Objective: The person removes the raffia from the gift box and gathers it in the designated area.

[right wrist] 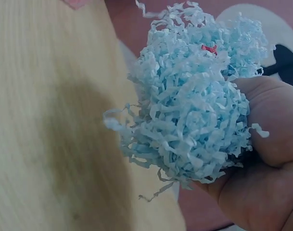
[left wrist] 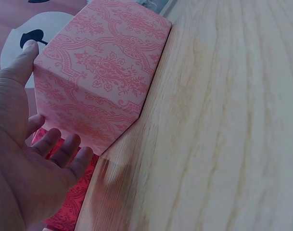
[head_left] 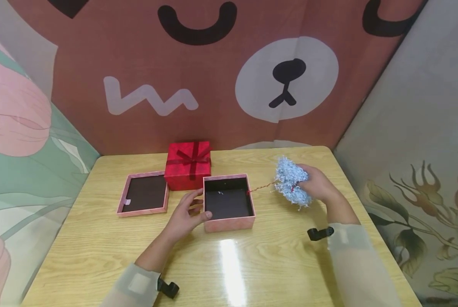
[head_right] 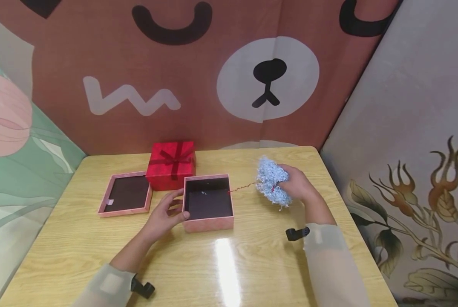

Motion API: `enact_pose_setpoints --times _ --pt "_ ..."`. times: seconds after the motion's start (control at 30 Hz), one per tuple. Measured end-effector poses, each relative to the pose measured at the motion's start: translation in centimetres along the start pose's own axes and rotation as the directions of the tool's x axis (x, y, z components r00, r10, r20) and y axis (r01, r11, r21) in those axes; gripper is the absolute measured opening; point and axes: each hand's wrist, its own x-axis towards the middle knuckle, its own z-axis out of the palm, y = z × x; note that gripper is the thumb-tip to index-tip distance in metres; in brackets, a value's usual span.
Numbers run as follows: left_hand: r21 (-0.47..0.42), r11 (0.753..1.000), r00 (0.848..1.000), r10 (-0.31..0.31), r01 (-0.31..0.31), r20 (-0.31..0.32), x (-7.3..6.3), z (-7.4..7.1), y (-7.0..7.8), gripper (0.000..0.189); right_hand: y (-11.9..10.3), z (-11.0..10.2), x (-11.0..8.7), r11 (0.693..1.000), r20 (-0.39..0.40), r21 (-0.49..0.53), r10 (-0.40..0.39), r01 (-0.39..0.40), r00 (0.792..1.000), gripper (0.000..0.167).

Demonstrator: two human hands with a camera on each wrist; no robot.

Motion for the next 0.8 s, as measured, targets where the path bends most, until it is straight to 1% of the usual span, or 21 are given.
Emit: enact_pose_setpoints --times 0.23,0.37,0.5,0.57,0.7,0.8 --pt "0.007 1.000 1.000 -0.002 0.002 -0.005 0.0 0.0 0.3 0.078 3.1 0.2 0.3 0.998 -0.021 0.019 0.058 -0.058 0.998 0.069" --pt "0.000 1.000 1.000 -0.008 0.008 0.003 0.0 0.1 0.2 0.077 4.5 0.4 0.5 0.996 -0.037 0.036 0.083 -0.082 0.996 0.069" --pt "-0.008 1.000 1.000 -0.020 0.020 0.006 0.0 0.1 0.3 0.078 5.2 0.8 0.4 0.991 -0.057 0.076 0.113 -0.108 0.992 0.069" --pt "-0.013 1.000 1.000 -0.027 0.027 0.005 0.0 0.1 0.3 0.080 5.4 0.9 0.4 0.990 -0.066 0.088 0.115 -0.109 0.991 0.069" --pt "-0.014 0.999 1.000 -0.030 0.030 0.003 0.0 0.1 0.2 0.080 5.6 1.3 0.3 0.992 -0.080 0.077 0.102 -0.095 0.992 0.069" --pt "0.006 1.000 1.000 -0.028 0.028 0.002 -0.1 0.0 0.1 0.079 5.8 1.7 0.2 0.994 -0.076 0.048 0.107 -0.103 0.991 0.069"
